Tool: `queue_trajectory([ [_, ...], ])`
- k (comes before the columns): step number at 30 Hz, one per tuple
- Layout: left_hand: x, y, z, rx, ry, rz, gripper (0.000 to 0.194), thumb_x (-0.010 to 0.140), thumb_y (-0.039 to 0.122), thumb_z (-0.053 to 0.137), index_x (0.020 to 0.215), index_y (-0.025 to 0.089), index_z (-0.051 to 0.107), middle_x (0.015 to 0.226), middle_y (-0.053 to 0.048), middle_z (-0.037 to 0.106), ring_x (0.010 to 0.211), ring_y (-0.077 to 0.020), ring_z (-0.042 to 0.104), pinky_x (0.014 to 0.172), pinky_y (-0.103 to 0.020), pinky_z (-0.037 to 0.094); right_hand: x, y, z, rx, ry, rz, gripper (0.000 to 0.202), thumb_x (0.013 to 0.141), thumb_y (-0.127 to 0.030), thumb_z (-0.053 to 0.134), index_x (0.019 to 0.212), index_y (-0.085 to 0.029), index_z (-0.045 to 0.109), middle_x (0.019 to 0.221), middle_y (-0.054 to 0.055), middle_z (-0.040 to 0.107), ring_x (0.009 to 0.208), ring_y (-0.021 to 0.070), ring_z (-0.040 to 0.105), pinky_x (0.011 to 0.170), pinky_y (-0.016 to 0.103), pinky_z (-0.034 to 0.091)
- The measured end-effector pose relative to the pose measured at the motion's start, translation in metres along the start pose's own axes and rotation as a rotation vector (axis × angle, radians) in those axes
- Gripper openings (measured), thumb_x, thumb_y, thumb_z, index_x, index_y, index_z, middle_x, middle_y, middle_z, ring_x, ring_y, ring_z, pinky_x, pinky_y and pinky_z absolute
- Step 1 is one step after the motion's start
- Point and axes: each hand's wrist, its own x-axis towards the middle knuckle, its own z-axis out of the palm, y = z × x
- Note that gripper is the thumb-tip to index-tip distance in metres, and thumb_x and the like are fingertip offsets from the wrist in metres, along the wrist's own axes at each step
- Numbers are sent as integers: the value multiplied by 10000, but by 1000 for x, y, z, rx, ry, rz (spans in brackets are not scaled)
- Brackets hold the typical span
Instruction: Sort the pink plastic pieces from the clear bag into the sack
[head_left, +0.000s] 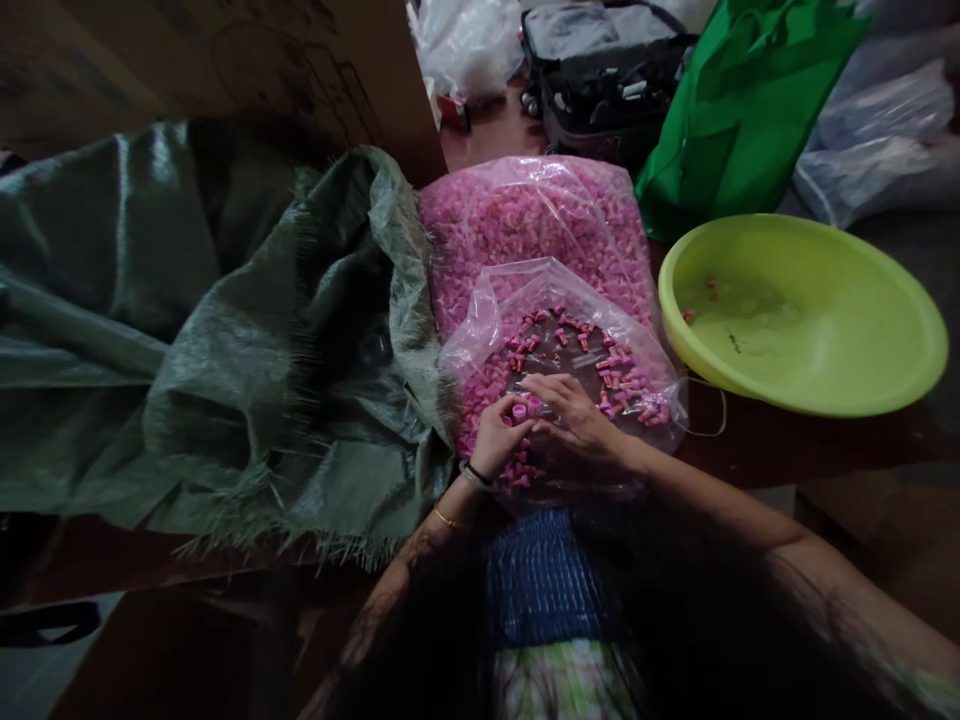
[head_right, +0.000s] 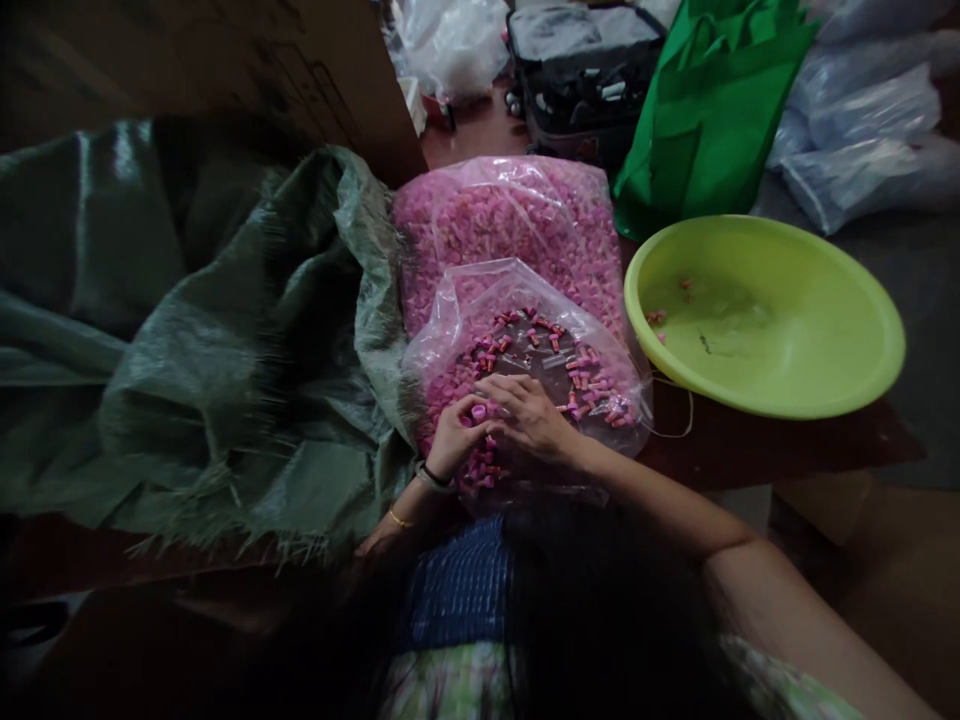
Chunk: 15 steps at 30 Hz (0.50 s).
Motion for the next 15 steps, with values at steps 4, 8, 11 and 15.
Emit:
queue_trajectory([
  [4,0,6,-11,26,-35,12,205,681,285,769,832,163,706,774,-16,670,720,-154,566,694,-239,412,-7,4,-5,-75,61,4,351,914,-303,548,1258,-237,572,1412,96,484,1294,247,423,1071,459,359],
  [8,-4,13,-17,149,-82,81,227,681,279,774,881,180,733,768,-26,688,700,-158,576,686,-244,408,-8,2,-13,-164,-18,-31,263,922,-214,525,1134,-287,663,1278,30,624,1249,232,468,1057,466,339],
  [11,-9,17,-20,243,-121,126,198,689,251,758,878,192,743,699,-15,676,624,-142,551,624,-236,383,-13,-5,-13,-213,-40,-43,342,902,-147,509,1148,-319,674,1291,10,627,1293,244,440,1101,512,253],
  [15,-18,12,-18,277,-148,166,134,688,182,721,821,190,740,654,-16,660,587,-138,540,592,-236,371,-27,-11,-4,-214,-91,-46,393,843,-113,514,1122,-319,698,1329,22,601,1358,277,375,1111,561,198],
])
